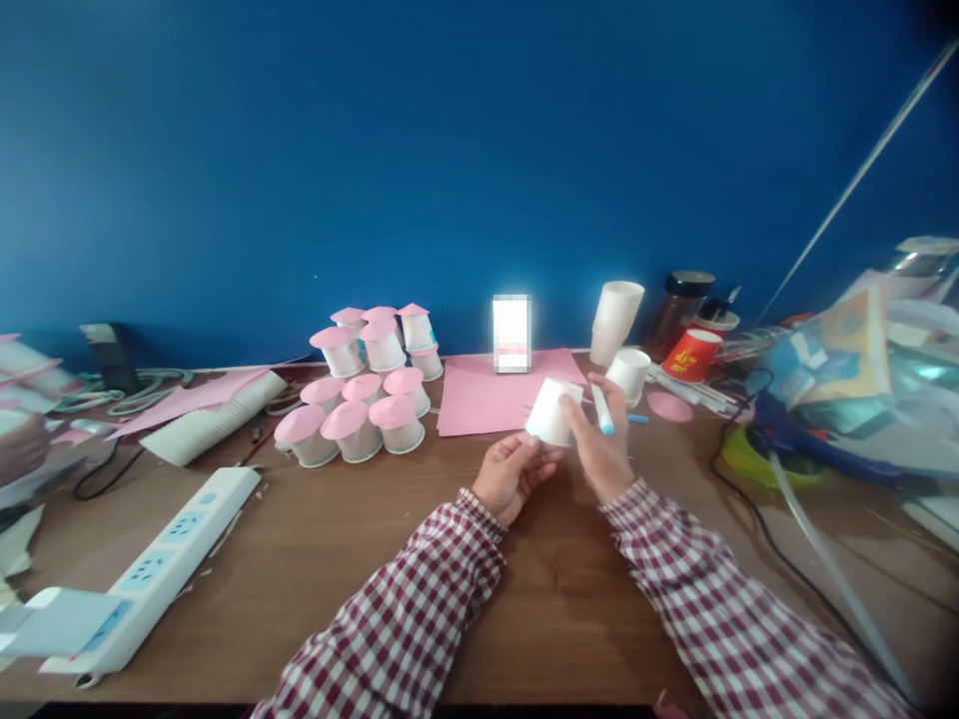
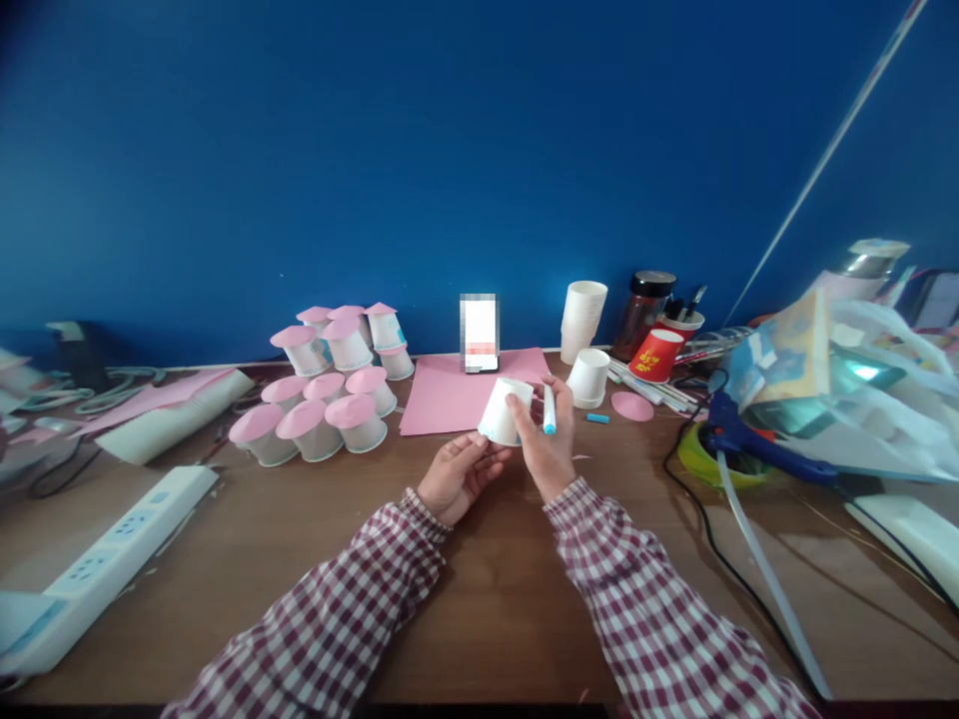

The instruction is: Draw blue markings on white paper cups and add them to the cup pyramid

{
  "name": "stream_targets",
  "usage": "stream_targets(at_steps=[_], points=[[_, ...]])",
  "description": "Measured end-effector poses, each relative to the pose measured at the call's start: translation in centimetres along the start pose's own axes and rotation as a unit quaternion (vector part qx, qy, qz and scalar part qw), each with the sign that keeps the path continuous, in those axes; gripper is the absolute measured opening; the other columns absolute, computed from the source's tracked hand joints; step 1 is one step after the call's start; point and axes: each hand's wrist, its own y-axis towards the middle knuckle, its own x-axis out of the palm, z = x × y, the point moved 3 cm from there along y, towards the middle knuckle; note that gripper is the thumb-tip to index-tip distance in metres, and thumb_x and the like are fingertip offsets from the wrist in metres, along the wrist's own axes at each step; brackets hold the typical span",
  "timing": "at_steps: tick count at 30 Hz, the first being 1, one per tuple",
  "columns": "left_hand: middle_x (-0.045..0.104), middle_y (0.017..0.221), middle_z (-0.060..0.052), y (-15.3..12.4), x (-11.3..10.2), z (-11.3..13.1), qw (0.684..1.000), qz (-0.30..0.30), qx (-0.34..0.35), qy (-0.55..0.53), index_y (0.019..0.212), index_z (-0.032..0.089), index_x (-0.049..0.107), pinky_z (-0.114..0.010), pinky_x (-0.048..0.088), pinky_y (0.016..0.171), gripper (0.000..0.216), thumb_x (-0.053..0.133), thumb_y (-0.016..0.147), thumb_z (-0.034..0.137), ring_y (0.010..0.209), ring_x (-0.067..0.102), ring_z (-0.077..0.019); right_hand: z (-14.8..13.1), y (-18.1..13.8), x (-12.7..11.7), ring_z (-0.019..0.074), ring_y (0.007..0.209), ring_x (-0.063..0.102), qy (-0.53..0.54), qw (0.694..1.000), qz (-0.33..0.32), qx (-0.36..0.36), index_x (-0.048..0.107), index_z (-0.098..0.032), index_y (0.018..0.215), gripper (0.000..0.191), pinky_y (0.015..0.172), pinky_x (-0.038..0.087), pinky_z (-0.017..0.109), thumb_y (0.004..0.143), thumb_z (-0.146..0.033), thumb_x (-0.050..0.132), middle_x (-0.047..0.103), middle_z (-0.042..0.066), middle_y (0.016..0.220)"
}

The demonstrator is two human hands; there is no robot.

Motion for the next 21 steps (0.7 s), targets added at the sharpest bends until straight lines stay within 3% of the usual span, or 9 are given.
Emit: stream_targets(at_steps=[4,8,14,18,21], points=[[0.069,0.080,-0.006,0.1,-0.1,0.1,1.000,0.013,0.010,-0.005,0.075,0.012,0.058,-0.018,0.052,0.065,0.020,0.071,0.070,0.026,0.078,0.067,-0.0135,0.3,0.3,-0.1,0.0165,0.089,0.061,0.005,1.000,0.000,-0.005,0.042,-0.023,0.116,0.049,0.071,0.055,0.029,0.075,-0.037,0.066,0.056,0.006,0.106],[0.070,0.081,-0.007,0.4,-0.5,0.4,0.998,0.044,0.035,-0.003,0.077,0.011,0.061,-0.018,0.052,0.065,0.019,0.071,0.070,0.026,0.079,0.067,-0.0136,0.1,0.4,-0.6,0.0183,0.091,0.060,-0.027,0.998,0.032,-0.056,0.039,-0.022,0.122,0.048,0.066,0.055,0.032,0.081,-0.036,0.058,0.054,0.011,0.113],[0.069,0.082,-0.007,0.7,-0.9,0.7,0.995,0.066,0.074,0.009,0.083,0.010,0.064,-0.017,0.051,0.064,0.019,0.069,0.071,0.025,0.079,0.066,-0.0130,-1.5,-0.2,-0.7,0.0170,0.079,0.061,-0.105,0.983,0.053,-0.142,0.046,-0.018,0.117,0.030,0.066,0.054,0.033,0.092,-0.033,0.039,0.060,0.009,0.094],[0.069,0.081,-0.008,0.8,-1.1,0.9,0.994,0.071,0.081,0.019,0.082,0.009,0.065,-0.017,0.051,0.063,0.021,0.070,0.070,0.025,0.077,0.066,-0.0128,-2.5,-1.4,0.0,0.0155,0.067,0.061,-0.159,0.969,-0.025,-0.188,0.056,-0.018,0.106,0.024,0.063,0.052,0.030,0.091,-0.030,0.042,0.063,0.006,0.082],[0.069,0.080,-0.008,1.0,-1.4,1.0,0.994,0.064,0.083,0.026,0.081,0.008,0.065,-0.017,0.051,0.064,0.022,0.071,0.070,0.027,0.076,0.066,-0.0127,-2.8,-2.2,0.5,0.0179,0.079,0.063,-0.197,0.949,-0.063,-0.236,0.061,-0.018,0.095,0.017,0.071,0.052,0.031,0.088,-0.028,0.048,0.065,0.007,0.087]])
